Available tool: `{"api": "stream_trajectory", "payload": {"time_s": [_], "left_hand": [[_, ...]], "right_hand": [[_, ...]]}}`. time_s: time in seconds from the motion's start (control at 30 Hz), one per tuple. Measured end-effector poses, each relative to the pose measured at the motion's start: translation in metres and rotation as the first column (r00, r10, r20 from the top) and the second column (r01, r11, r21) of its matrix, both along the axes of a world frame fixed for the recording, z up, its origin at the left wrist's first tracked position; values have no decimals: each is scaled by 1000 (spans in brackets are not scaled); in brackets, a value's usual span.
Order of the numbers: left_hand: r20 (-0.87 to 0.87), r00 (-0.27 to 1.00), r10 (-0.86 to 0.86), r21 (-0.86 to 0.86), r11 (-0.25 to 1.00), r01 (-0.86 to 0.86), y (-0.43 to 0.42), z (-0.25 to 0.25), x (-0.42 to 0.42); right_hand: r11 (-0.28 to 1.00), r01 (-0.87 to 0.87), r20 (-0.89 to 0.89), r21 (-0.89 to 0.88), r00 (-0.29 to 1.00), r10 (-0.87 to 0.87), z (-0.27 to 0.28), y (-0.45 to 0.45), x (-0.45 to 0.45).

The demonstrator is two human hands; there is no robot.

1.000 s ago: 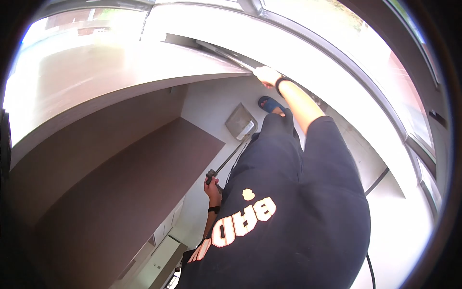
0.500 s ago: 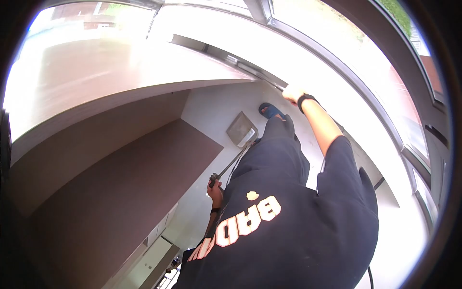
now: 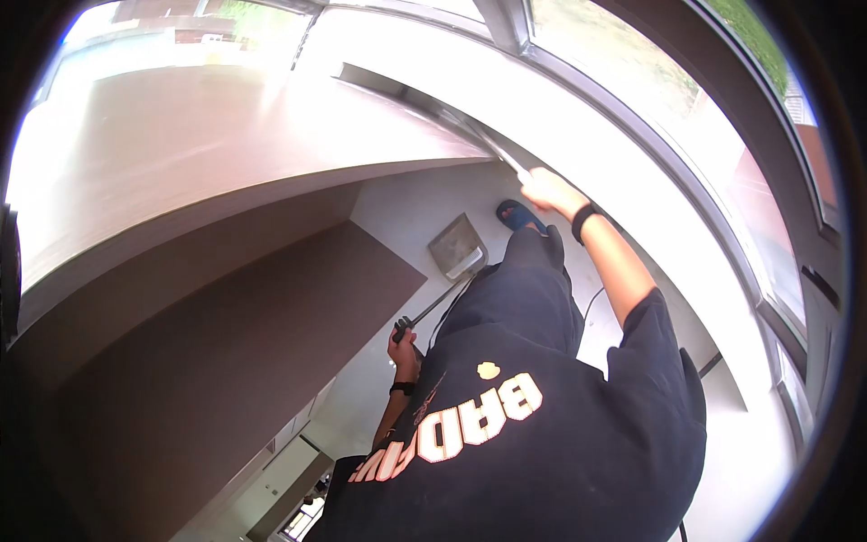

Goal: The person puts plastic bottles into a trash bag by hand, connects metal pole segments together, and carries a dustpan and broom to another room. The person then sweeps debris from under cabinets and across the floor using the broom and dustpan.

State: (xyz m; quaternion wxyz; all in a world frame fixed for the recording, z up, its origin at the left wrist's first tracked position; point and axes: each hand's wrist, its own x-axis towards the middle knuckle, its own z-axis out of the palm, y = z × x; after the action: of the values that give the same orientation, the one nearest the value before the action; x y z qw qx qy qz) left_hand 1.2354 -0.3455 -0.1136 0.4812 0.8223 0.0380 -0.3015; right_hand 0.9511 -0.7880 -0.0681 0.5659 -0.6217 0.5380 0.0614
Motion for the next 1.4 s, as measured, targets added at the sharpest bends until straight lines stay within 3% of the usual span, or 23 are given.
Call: {"api": "stream_trajectory", "payload": {"time_s": [0.07,0.13,0.23,0.33,0.37,0.4,0.47,0.5,0.6,0.67,0.73,0.8,0.83,0.93,1.0,1.07,1.13,1.23,1.4], "left_hand": [[-7,1000,23,-15,1000,-23,-4,1,-1],[8,999,38,-37,999,-38,-6,4,-2],[27,998,57,-40,998,-56,4,10,-3],[27,998,59,-70,996,-57,18,9,0],[24,998,56,-85,995,-54,22,6,2],[22,998,55,-84,995,-53,20,5,2],[18,998,54,-83,995,-52,13,4,1],[21,999,49,-99,994,-47,14,0,-1],[40,999,-7,-118,993,11,20,-2,-3],[60,995,-83,-113,990,90,19,0,-7],[55,995,-82,-98,991,87,19,-4,-6],[57,996,-76,-134,987,83,20,-14,-7],[30,999,-41,-108,993,44,18,-7,-11],[4,1000,-14,-61,998,14,8,-4,-11],[1,1000,-12,-49,999,12,1,-1,-10],[-18,999,-27,-35,999,27,3,-5,-13],[-5,998,-57,-18,998,57,-7,-4,-18],[1,996,-87,11,996,87,-9,7,-17],[10,993,-117,23,993,117,-21,10,-10]], "right_hand": [[980,157,241,121,953,-183,42,-16,37],[967,180,325,179,917,-231,44,-36,66],[992,106,295,75,948,-123,55,-56,96],[969,243,262,-53,939,-221,51,-54,105],[981,168,132,-98,979,-155,49,-60,106],[969,-91,38,-231,994,103,40,-66,105],[714,-584,-234,-386,811,536,21,-73,99],[938,-288,-228,-192,943,243,26,-61,109],[1000,-26,-277,18,960,30,-12,-43,102],[939,-319,-287,131,894,344,-23,-31,86],[944,-308,-393,117,858,329,-47,-13,73],[983,-167,-436,-71,892,120,-102,2,46],[996,72,-385,-53,919,-87,-74,16,36],[976,86,-206,-199,970,-127,-74,23,-2],[945,191,-188,-265,951,-245,-79,30,-23],[968,102,-136,-229,981,-136,-49,24,-49],[934,63,-80,-352,992,-97,-43,15,-62],[920,163,157,-356,981,-112,12,16,-47],[871,-83,126,-484,979,163,32,-3,-20]]}}
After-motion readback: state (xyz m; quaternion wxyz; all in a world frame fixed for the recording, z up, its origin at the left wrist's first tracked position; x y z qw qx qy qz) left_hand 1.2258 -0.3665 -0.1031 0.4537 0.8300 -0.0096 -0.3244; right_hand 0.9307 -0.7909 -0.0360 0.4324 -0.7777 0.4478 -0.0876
